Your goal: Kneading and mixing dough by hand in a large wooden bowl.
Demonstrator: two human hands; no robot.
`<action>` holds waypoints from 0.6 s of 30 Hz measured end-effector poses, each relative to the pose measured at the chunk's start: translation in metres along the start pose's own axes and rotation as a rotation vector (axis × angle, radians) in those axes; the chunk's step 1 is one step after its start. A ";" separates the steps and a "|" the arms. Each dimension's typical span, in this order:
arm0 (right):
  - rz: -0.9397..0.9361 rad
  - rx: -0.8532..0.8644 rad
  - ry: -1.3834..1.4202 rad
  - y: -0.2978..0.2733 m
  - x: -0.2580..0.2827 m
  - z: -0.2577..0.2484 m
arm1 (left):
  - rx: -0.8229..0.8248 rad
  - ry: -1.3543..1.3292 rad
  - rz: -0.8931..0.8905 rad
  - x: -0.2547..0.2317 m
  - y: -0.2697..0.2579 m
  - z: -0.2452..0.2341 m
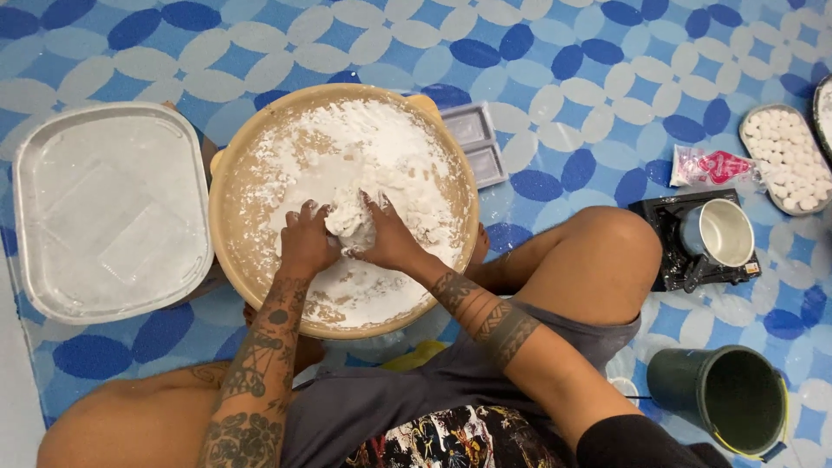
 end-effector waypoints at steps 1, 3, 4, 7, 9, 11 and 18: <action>-0.003 0.003 0.003 0.000 -0.003 0.002 | 0.001 0.003 -0.004 0.007 0.008 0.015; -0.021 0.004 -0.059 0.001 -0.004 0.008 | -0.049 0.016 -0.010 0.024 0.026 0.039; -0.032 0.009 -0.060 -0.001 0.001 0.006 | -0.055 0.019 -0.020 0.017 0.022 0.032; -0.030 0.019 -0.073 -0.008 0.012 -0.001 | -0.171 -0.041 -0.038 0.000 0.011 0.009; 0.026 -0.014 -0.091 -0.010 0.014 -0.004 | -0.268 -0.115 0.038 -0.006 0.008 0.002; 0.026 -0.019 -0.082 -0.009 0.016 -0.006 | -0.281 -0.184 -0.024 0.006 0.003 0.001; 0.058 -0.079 0.049 0.021 -0.014 -0.002 | -0.464 -0.891 -0.615 0.072 0.009 0.043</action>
Point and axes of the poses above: each hand's wrist, its own y-axis towards the middle knuckle, its own z-axis out of the palm, x = y × z, the point moved 6 cm from there along y, towards the middle knuckle, and after that the axes turned 8 degrees about z, right-handed, at the moved point
